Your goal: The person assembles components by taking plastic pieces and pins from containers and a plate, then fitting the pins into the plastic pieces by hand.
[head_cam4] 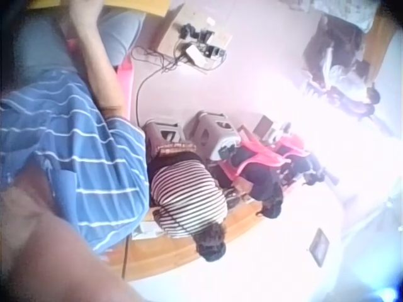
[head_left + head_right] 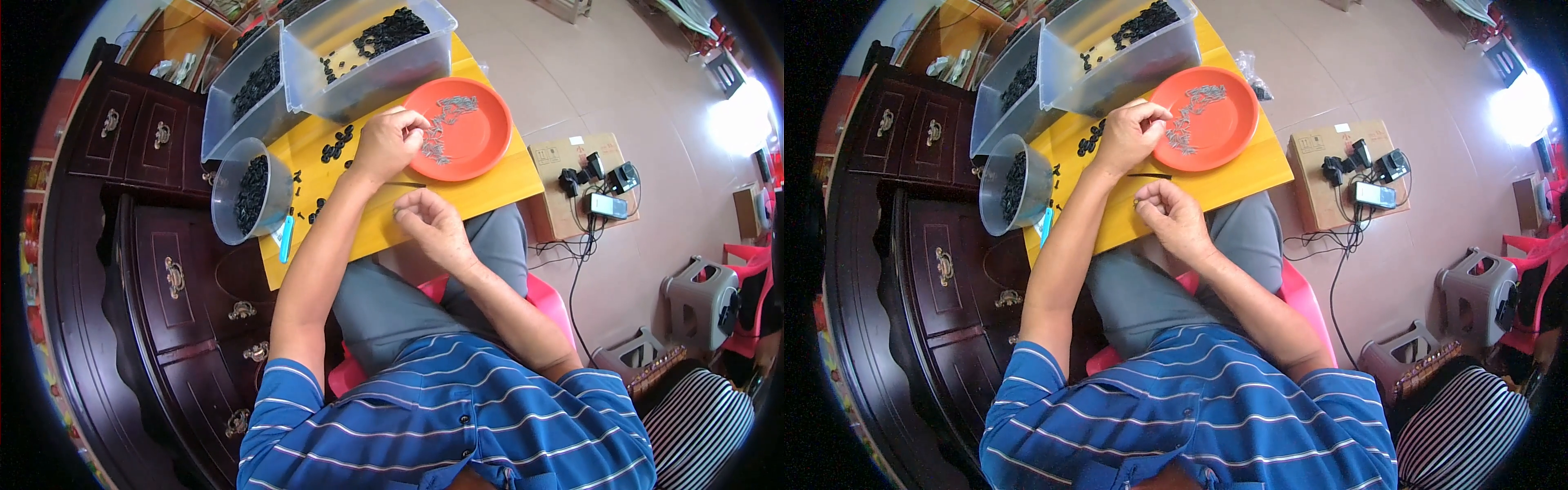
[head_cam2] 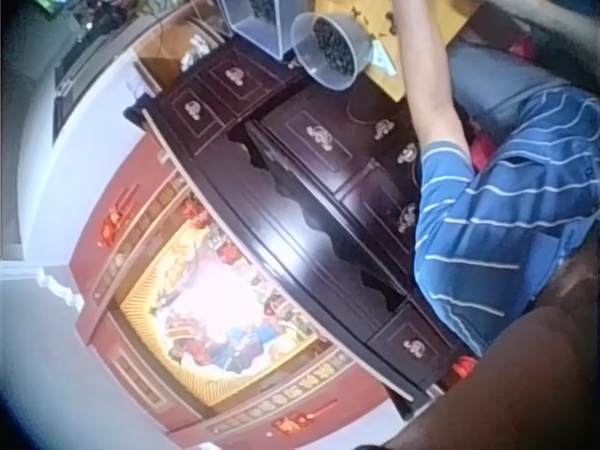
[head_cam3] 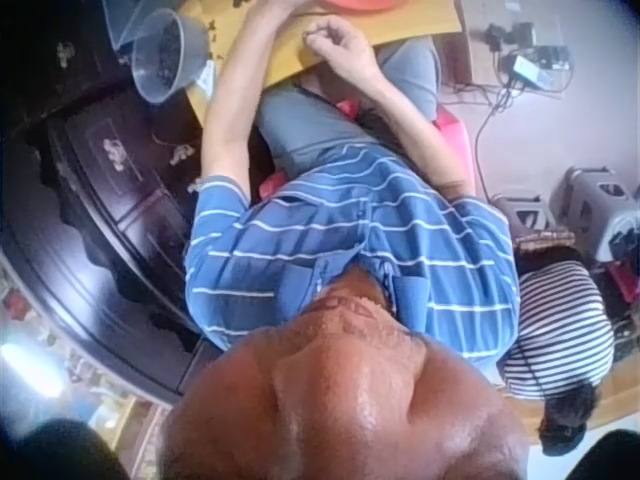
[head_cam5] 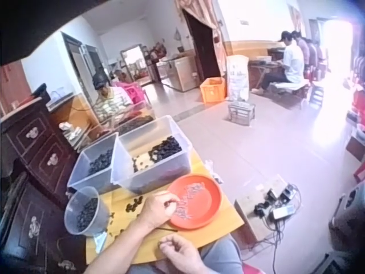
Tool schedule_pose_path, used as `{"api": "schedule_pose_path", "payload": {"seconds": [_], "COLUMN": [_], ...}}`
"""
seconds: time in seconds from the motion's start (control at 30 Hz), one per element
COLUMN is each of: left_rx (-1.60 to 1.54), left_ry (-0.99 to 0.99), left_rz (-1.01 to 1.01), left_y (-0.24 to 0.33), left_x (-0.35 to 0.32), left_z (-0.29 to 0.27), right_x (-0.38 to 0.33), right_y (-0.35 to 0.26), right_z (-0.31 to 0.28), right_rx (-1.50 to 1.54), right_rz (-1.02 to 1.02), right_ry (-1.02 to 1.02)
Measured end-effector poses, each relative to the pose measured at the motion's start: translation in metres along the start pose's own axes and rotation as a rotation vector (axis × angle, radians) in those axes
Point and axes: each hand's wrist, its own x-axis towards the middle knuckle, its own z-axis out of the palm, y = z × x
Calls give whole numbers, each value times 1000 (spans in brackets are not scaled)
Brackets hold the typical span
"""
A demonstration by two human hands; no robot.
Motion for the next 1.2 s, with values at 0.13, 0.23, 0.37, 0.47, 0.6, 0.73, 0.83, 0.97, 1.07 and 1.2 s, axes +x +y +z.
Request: {"api": "schedule_pose_path", "payload": {"seconds": [0.13,0.23,0.37,0.47,0.6,0.73,0.83,0.97,1.07,1.2], "left_rx": [-138,-311,-468,-553,-582,-608,-602,-535,-494,-502], "left_ry": [43,116,122,129,153,169,195,196,225,222], "left_rz": [-167,-229,-435,-498,-493,-432,-406,-399,-396,-407], "left_y": [11,7,6,8,21,27,30,33,32,33], "left_x": [-32,-71,-129,-156,-167,-168,-167,-166,-166,-165], "left_z": [-15,-22,-25,-23,-26,-25,-24,-24,-23,-24], "right_x": [0,-1,-1,0,0,-2,-3,-4,-4,-4], "right_y": [-6,-7,-7,0,3,3,4,5,4,4], "right_z": [0,3,2,0,4,7,7,6,7,7], "right_rx": [77,79,38,18,-46,-59,-55,-84,-81,-83], "right_rz": [56,60,42,39,45,59,55,70,52,62], "right_ry": [11,19,33,34,20,21,12,13,19,12]}}
